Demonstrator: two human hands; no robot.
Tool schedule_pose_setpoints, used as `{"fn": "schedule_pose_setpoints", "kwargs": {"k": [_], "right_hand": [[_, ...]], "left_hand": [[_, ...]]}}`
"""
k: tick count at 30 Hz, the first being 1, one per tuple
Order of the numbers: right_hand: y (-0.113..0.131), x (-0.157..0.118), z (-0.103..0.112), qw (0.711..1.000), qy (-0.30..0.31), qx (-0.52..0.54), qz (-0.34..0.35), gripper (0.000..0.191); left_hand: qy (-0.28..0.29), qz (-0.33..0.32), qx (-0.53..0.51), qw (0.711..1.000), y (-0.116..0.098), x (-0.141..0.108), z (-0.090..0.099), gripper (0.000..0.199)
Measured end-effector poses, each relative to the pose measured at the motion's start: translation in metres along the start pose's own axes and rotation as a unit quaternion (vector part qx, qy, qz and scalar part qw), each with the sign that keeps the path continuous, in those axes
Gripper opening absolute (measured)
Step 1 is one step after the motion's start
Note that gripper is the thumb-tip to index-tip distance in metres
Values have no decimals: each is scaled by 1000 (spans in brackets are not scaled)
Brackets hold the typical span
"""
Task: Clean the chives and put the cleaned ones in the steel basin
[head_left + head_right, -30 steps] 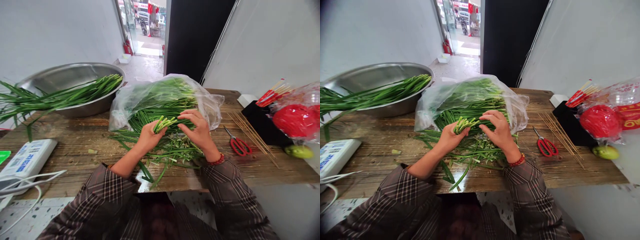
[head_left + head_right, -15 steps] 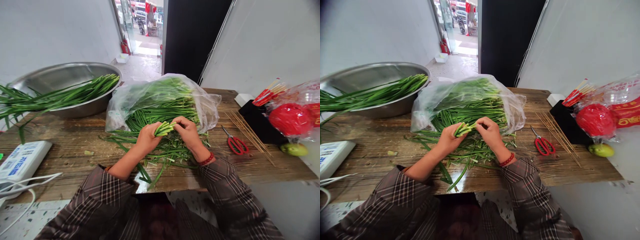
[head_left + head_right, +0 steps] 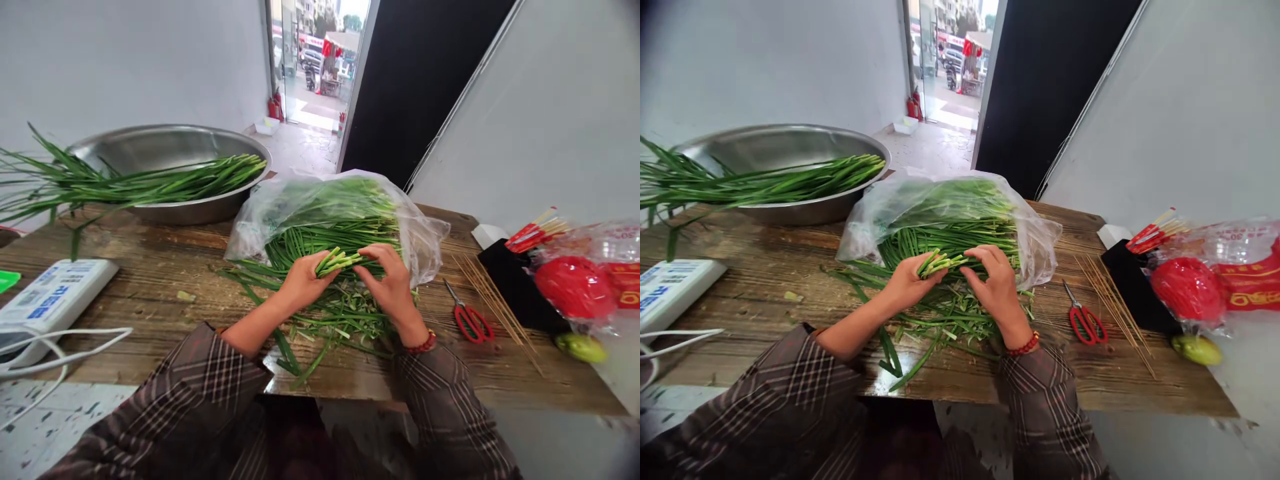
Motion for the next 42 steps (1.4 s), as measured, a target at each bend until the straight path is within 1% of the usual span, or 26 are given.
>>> {"fn": "schedule_pose_setpoints", "kwargs": {"k": [3, 5, 7, 9, 11, 14, 16, 18, 19, 20, 21, 22, 24, 25, 26, 27, 29, 31, 33, 35, 36, 39, 40, 41, 42], "right_hand": [[4, -2, -11, 999, 23, -27, 35, 9], [3, -2, -14, 999, 26, -22, 25, 6], [-1, -2, -15, 1000, 15, 21, -13, 9], [-8, -4, -18, 994, 0, 85, -75, 11], [-18, -7, -24, 976, -17, 149, -155, 11], [-35, -15, -33, 929, -53, 256, -263, 14], [-44, -18, -32, 895, -92, 312, -305, 18], [-52, -19, -21, 877, -137, 334, -317, 22], [-54, -19, -14, 878, -153, 330, -313, 22], [-54, -18, -6, 886, -155, 318, -301, 21], [-53, -15, 1, 900, -142, 300, -282, 19], [-50, -12, 6, 919, -111, 276, -256, 16], [-39, -5, 10, 959, -24, 213, -184, 13], [-33, -3, 11, 974, 9, 174, -145, 13], [-28, -2, 13, 984, 26, 135, -110, 14], [-23, 0, 14, 991, 27, 100, -81, 16], [-16, 0, 15, 997, 8, 58, -49, 24], [-10, -1, 11, 998, 8, 57, -35, 37], [-3, -4, 3, 996, 25, 82, -22, 48], [6, -7, -5, 993, 44, 110, -4, 57], [10, -8, -10, 991, 63, 117, 7, 61], [22, -12, -24, 982, 151, 104, 39, 71], [25, -13, -25, 981, 167, 92, 46, 72], [27, -13, -24, 982, 165, 79, 50, 74], [30, -12, -22, 986, 147, 64, 54, 76]], "left_hand": [[0, -5, 0, 1000, 1, 0, -2, 17], [0, -6, 2, 1000, 3, 0, -3, 17], [3, -5, 7, 1000, 4, -1, -5, 17], [6, -5, 20, 1000, 6, -2, -7, 17], [9, -7, 36, 999, 7, -3, -8, 16], [17, -9, 50, 999, 9, -3, -11, 13], [18, -5, 49, 999, 9, -3, -11, 12], [12, 2, 43, 999, 9, -3, -9, 13], [8, 6, 40, 999, 9, -3, -8, 15], [4, 9, 36, 999, 9, -3, -7, 16], [1, 12, 34, 999, 9, -3, -6, 17], [-2, 15, 33, 999, 9, -3, -5, 17], [-5, 14, 30, 999, 8, -2, -3, 15], [-4, 9, 27, 1000, 7, -2, -3, 14], [-1, 3, 23, 1000, 6, -2, -3, 13], [1, -4, 18, 1000, 5, -2, -3, 13], [0, -18, 12, 1000, 3, -2, -3, 13], [-4, -24, 17, 1000, 2, -2, -2, 13], [-2, -27, 38, 999, 2, -2, -3, 12], [15, -36, 73, 997, 0, -3, -5, 6], [27, -43, 94, 994, -1, -3, -6, 3], [56, -52, 157, 985, -2, -5, -9, 19], [61, -51, 173, 982, -2, -5, -9, 21], [63, -50, 185, 979, -2, -6, -9, 23], [64, -52, 194, 977, -3, -6, -9, 24]]}}
Point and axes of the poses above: each hand's wrist, its own x-axis towards the middle knuckle, its own z-axis out of the back of the hand, y = z × x, the point moved 6 cm from there along x, towards the middle knuckle, and after that the axes turned 7 degrees about x, right-handed, at the moved point
